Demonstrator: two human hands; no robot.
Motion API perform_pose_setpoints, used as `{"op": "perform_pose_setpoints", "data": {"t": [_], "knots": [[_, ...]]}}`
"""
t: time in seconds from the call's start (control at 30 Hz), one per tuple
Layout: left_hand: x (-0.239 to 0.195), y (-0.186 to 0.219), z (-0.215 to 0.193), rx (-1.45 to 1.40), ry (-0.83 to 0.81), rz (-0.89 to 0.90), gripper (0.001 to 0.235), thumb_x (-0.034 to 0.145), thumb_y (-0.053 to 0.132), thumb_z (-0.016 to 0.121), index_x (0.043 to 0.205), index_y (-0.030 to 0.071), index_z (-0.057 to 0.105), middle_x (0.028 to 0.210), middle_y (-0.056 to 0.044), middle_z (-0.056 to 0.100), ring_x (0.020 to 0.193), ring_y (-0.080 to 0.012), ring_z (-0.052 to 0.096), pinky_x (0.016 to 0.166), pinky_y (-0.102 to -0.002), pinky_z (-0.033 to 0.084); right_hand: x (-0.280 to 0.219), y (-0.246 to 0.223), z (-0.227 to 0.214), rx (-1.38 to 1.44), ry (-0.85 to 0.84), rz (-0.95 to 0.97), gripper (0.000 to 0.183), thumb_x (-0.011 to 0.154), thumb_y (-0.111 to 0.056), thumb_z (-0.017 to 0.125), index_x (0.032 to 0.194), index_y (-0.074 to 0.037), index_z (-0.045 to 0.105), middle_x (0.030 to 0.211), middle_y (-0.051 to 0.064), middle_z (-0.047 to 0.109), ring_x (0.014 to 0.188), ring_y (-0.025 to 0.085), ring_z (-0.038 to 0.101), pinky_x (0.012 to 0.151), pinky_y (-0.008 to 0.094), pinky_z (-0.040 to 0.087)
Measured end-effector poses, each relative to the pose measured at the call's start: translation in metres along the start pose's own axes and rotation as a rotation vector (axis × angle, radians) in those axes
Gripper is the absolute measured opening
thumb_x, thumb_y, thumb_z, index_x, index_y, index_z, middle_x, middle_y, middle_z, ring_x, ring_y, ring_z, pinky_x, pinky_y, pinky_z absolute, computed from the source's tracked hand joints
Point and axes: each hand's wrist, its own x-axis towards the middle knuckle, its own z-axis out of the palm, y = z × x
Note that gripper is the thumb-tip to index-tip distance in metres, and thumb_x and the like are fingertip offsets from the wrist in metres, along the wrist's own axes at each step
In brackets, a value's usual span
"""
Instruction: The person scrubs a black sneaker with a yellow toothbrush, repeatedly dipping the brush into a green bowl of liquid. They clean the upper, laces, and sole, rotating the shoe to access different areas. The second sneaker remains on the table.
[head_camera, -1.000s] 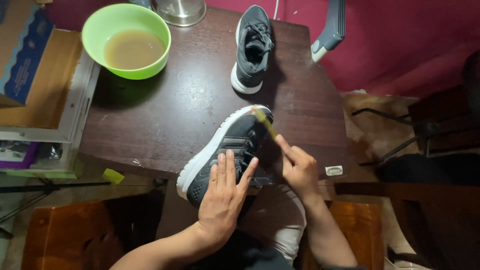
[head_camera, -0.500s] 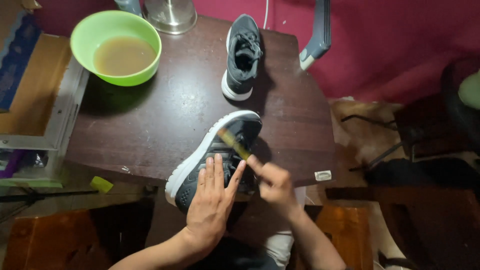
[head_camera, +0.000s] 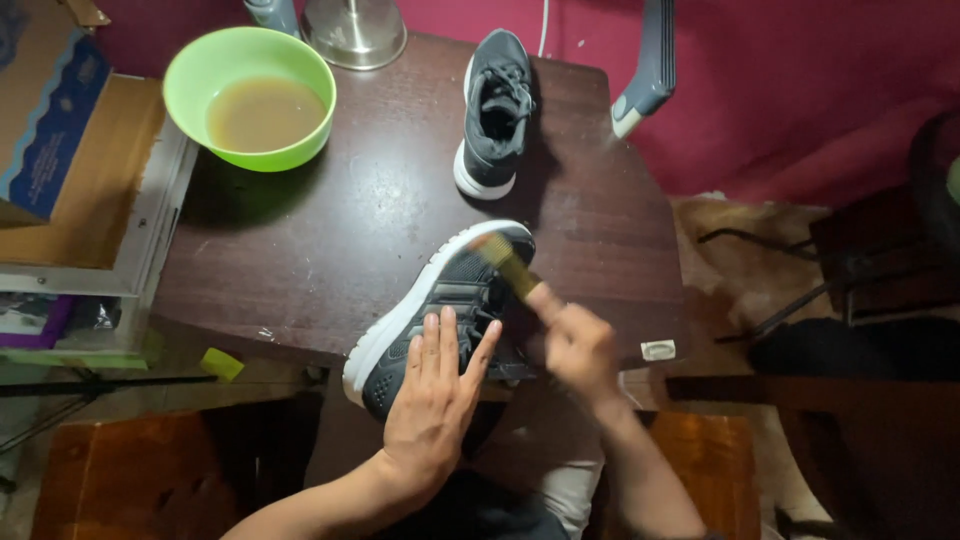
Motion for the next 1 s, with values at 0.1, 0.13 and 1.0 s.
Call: {"op": "perform_pose_setpoints", "data": {"t": [0.1, 0.13, 1.0], "knots": [[0.0, -0.003, -0.002, -0.009, 0.007, 0.003, 0.068, 0.1, 0.021, 0.027, 0.166, 0.024, 0.013, 0.159, -0.03, 0.036, 0.144, -0.0415, 0.042, 0.118, -0.045, 0.035, -0.007, -0.019, -0.005, -0.067, -0.063, -0.159, 0.04, 0.082, 0.01, 0.048, 0.102, -0.011, 0.075, 0.061, 0.005, 0.04, 0.051, 0.024, 0.038, 0.052, 0.042, 0.032], [0.003, -0.003, 0.0, -0.004, 0.01, 0.002, 0.068, 0.1, 0.021, 0.027, 0.166, 0.024, 0.013, 0.159, -0.03, 0.036, 0.144, -0.0415, 0.042, 0.118, -0.045, 0.035, -0.001, -0.007, -0.005, -0.065, -0.06, -0.163, 0.04, 0.082, 0.01, 0.048, 0.102, -0.011, 0.075, 0.061, 0.005, 0.04, 0.051, 0.024, 0.038, 0.052, 0.042, 0.032], [-0.001, -0.007, -0.002, 0.046, -0.007, 0.014, 0.059, 0.099, 0.019, 0.031, 0.157, 0.008, 0.038, 0.159, -0.024, 0.042, 0.145, -0.0371, 0.046, 0.117, -0.042, 0.038, -0.022, 0.0, 0.026, 0.137, 0.111, -0.002, 0.043, 0.1, 0.001, 0.06, 0.142, -0.012, 0.062, 0.069, -0.002, 0.042, 0.059, 0.012, 0.04, 0.057, 0.032, 0.039]]}}
